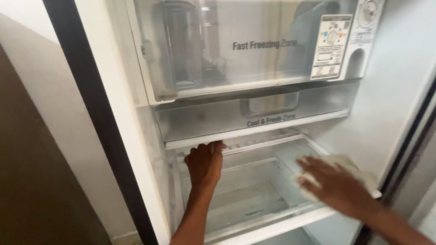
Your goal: The person cleans the interior of a refrigerator using a white cloth. They wipe the front edge and the glass surface of the 'Cool & Fresh Zone' drawer repeatedly. The camera angle is high and shaky, focusing on the hands and the drawer.
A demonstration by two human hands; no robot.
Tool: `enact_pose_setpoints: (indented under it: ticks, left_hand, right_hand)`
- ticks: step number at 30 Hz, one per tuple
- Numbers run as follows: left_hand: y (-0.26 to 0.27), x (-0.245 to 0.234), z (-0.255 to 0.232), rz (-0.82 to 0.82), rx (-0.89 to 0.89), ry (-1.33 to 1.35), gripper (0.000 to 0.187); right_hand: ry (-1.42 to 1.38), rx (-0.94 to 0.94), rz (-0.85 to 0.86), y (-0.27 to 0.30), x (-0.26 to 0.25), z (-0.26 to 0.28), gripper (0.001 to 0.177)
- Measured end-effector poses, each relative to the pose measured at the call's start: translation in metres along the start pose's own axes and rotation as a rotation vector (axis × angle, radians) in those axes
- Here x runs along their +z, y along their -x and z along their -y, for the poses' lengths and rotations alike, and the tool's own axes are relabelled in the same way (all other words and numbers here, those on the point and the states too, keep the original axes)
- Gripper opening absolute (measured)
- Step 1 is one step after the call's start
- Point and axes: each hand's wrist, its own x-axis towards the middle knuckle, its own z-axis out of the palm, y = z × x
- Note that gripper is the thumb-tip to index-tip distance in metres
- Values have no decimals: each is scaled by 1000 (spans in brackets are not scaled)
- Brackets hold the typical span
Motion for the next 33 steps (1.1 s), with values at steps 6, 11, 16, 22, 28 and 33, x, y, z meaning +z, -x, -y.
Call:
enact_pose_setpoints:
  ticks: [6, 11, 16, 22, 28, 33]
  left_hand:
    - [0, -8, -9, 14, -41, 60, 40]
    - [2, -8, -11, -48, -54, 178, 41]
    - [-4, 3, 3, -77, 38, 114, 38]
    - [-10, 22, 12, -126, 129, -5, 35]
    - [-5, 14, 9, -35, 29, 39, 40]
    - [6, -17, -17, 13, -40, 117, 35]
  right_hand:
    - [113, 68, -86, -58, 25, -23, 74]
    - [14, 26, 7, -73, 10, 77, 83]
    - [-94, -114, 66, -36, -16, 183, 80]
    - [-158, -443, 83, 13, -11, 162, 79]
    - [-152, -48, 176, 15, -22, 52, 72]
    - [-34, 60, 4, -47, 13, -14, 72]
